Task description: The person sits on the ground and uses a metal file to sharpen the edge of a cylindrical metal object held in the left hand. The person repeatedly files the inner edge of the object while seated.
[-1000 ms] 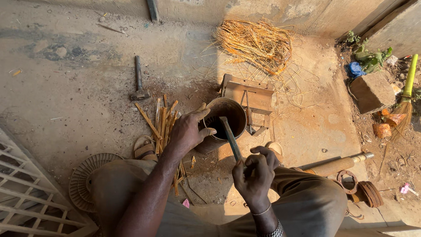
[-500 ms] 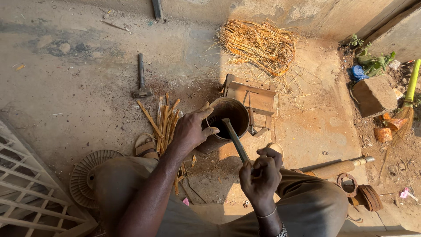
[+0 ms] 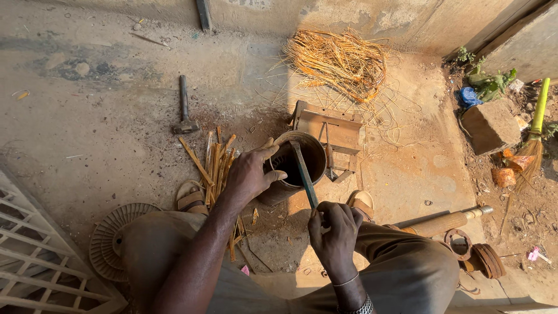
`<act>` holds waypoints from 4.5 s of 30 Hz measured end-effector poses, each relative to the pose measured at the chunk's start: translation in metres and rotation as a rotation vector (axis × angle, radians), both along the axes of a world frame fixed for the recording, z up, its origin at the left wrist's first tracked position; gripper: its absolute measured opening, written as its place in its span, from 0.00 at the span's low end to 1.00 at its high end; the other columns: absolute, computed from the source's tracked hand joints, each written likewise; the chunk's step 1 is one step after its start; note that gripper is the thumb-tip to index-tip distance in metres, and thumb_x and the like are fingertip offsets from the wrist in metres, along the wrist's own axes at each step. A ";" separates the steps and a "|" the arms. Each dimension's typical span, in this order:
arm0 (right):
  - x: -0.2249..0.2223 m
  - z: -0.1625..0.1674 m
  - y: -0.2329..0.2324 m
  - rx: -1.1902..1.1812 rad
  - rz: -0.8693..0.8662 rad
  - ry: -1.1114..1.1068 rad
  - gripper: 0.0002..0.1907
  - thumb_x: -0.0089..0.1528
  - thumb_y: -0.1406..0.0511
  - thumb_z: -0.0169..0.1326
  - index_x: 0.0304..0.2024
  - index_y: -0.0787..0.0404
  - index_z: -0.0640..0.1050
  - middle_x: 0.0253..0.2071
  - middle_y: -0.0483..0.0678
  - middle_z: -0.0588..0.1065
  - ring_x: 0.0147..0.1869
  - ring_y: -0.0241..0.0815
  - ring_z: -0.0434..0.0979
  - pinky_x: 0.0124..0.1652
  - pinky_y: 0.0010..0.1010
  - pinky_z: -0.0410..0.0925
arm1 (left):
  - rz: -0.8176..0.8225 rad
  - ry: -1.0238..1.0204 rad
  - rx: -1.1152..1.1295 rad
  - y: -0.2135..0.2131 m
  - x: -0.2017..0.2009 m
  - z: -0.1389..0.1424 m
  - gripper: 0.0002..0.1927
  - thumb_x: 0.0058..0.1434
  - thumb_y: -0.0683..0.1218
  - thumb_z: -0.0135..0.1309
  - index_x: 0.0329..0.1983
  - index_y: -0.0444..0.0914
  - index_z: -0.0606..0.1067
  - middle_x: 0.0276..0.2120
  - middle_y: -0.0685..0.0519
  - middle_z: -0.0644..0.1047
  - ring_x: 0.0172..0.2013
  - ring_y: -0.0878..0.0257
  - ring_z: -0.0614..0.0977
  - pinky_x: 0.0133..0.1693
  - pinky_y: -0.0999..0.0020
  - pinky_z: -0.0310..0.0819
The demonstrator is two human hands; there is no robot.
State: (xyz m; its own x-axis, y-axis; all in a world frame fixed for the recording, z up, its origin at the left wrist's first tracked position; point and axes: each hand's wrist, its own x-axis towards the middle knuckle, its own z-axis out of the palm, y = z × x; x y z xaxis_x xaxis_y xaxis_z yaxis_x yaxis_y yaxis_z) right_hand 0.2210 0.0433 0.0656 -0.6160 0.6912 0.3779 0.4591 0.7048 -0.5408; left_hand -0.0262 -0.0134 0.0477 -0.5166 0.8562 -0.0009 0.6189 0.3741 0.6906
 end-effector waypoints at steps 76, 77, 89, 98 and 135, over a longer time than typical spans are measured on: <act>0.002 0.033 -0.012 0.209 0.070 0.235 0.10 0.54 0.65 0.66 0.28 0.52 0.75 0.21 0.36 0.69 0.27 0.32 0.66 0.47 0.35 0.55 | 0.021 -0.011 0.006 -0.004 -0.006 -0.001 0.42 0.47 0.60 0.70 0.64 0.40 0.73 0.56 0.43 0.79 0.50 0.52 0.84 0.56 0.49 0.75; 0.002 0.034 -0.013 0.194 0.061 0.206 0.09 0.54 0.64 0.67 0.28 0.52 0.76 0.22 0.37 0.70 0.29 0.33 0.67 0.48 0.34 0.55 | 0.024 -0.039 -0.005 -0.004 -0.006 0.000 0.42 0.47 0.61 0.69 0.64 0.40 0.73 0.56 0.43 0.79 0.49 0.53 0.85 0.57 0.50 0.76; -0.006 0.038 -0.011 0.194 0.045 0.240 0.11 0.56 0.65 0.67 0.26 0.52 0.75 0.22 0.36 0.71 0.26 0.32 0.65 0.46 0.34 0.52 | -0.006 0.030 0.081 -0.006 -0.005 0.006 0.41 0.47 0.58 0.71 0.63 0.38 0.73 0.58 0.44 0.78 0.55 0.52 0.82 0.58 0.52 0.74; -0.008 0.058 -0.003 0.099 0.084 0.113 0.09 0.56 0.64 0.66 0.25 0.52 0.76 0.20 0.36 0.70 0.23 0.33 0.66 0.47 0.38 0.54 | 0.009 -0.025 0.011 -0.006 -0.002 0.010 0.42 0.47 0.59 0.69 0.64 0.39 0.73 0.58 0.45 0.78 0.52 0.53 0.84 0.56 0.53 0.76; 0.000 0.032 0.011 0.139 0.151 0.108 0.10 0.56 0.63 0.66 0.25 0.52 0.76 0.19 0.36 0.72 0.22 0.31 0.67 0.47 0.34 0.53 | -0.004 -0.077 0.054 -0.004 -0.003 0.009 0.42 0.46 0.57 0.70 0.63 0.37 0.73 0.59 0.45 0.77 0.58 0.53 0.80 0.60 0.54 0.74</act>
State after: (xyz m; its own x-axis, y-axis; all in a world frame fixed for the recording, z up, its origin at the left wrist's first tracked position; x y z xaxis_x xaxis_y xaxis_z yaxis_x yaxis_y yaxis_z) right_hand 0.2210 0.0539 0.0974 -0.6595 0.5306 0.5324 0.2872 0.8324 -0.4739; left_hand -0.0287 -0.0172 0.0566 -0.5136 0.8580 0.0060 0.5648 0.3328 0.7551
